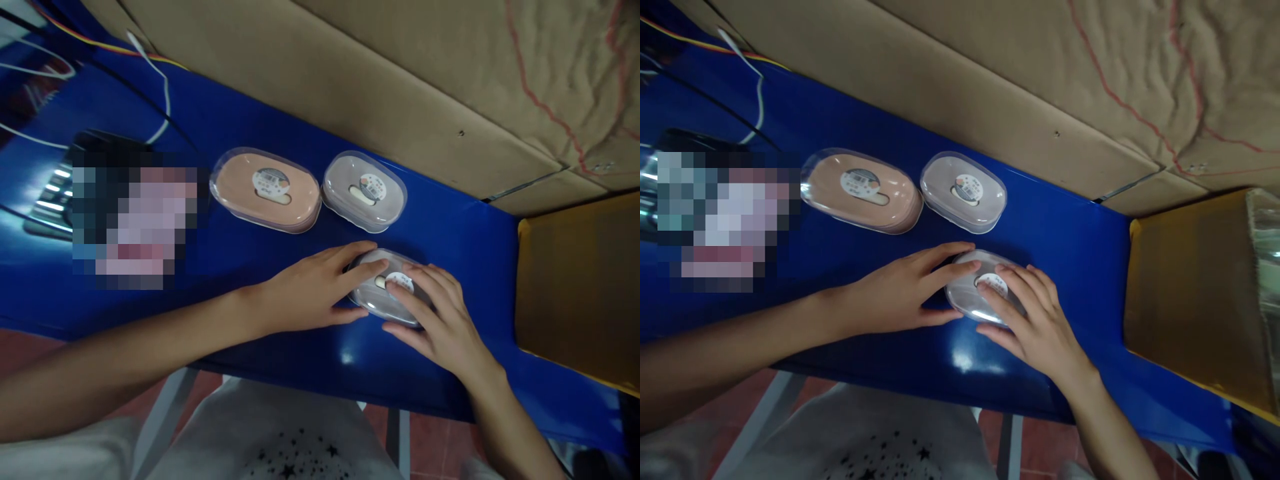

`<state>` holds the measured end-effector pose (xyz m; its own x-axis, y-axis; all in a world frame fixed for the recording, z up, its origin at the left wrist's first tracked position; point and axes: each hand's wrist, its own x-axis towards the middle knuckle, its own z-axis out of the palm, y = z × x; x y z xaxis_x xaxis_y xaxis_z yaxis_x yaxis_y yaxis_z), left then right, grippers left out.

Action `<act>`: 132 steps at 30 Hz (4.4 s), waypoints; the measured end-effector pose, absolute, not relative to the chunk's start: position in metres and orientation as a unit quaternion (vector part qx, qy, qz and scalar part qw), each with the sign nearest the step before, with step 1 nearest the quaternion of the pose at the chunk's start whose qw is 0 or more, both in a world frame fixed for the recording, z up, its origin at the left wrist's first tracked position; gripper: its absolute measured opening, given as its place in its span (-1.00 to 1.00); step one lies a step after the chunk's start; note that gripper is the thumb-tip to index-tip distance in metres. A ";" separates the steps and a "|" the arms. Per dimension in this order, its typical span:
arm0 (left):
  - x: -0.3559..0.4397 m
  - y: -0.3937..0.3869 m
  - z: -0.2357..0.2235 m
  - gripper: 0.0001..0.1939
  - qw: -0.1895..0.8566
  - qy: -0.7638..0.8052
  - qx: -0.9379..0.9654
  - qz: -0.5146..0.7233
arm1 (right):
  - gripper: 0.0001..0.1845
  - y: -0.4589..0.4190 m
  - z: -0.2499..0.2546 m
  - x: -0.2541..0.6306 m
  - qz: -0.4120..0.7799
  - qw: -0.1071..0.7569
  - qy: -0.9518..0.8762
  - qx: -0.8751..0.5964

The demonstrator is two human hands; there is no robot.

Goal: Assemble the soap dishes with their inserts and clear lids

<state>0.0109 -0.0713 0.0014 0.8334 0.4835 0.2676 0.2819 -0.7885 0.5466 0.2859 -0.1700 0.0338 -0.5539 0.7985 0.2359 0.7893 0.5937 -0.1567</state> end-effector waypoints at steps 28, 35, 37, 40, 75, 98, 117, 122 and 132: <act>0.007 -0.060 0.013 -0.24 0.164 0.180 0.949 0.198 | -0.27 -0.168 0.029 0.292 0.021 0.166 -0.877 -0.451; -0.011 -0.035 0.044 -0.45 0.087 0.364 0.907 0.192 | -0.29 -0.167 0.030 0.296 0.009 0.168 -0.864 -0.475; -0.015 -0.030 0.049 -0.48 0.059 0.417 0.889 0.179 | -0.29 -0.167 0.030 0.297 0.002 0.171 -0.856 -0.487; -0.019 -0.028 0.048 -0.46 0.031 0.478 0.865 0.149 | -0.27 -0.166 0.031 0.298 -0.008 0.171 -0.842 -0.512; -0.032 -0.035 0.056 -0.24 0.168 0.243 0.950 0.105 | -0.53 -0.173 0.045 0.241 0.031 0.118 -0.910 -0.396; -0.037 -0.009 0.033 -0.17 0.110 0.373 0.920 0.056 | -0.81 -0.182 0.025 0.223 0.073 0.150 -0.900 -0.402; -0.021 -0.057 0.053 -0.40 0.195 0.143 0.966 0.092 | -0.82 -0.171 0.029 0.229 0.071 0.204 -0.880 -0.423; -0.022 -0.057 0.052 -0.40 0.232 0.152 0.959 0.066 | -0.80 -0.171 0.029 0.231 0.078 0.208 -0.880 -0.420; -0.017 -0.056 0.049 -0.48 0.231 0.137 0.958 0.101 | -0.74 -0.170 0.031 0.233 0.061 0.208 -0.883 -0.417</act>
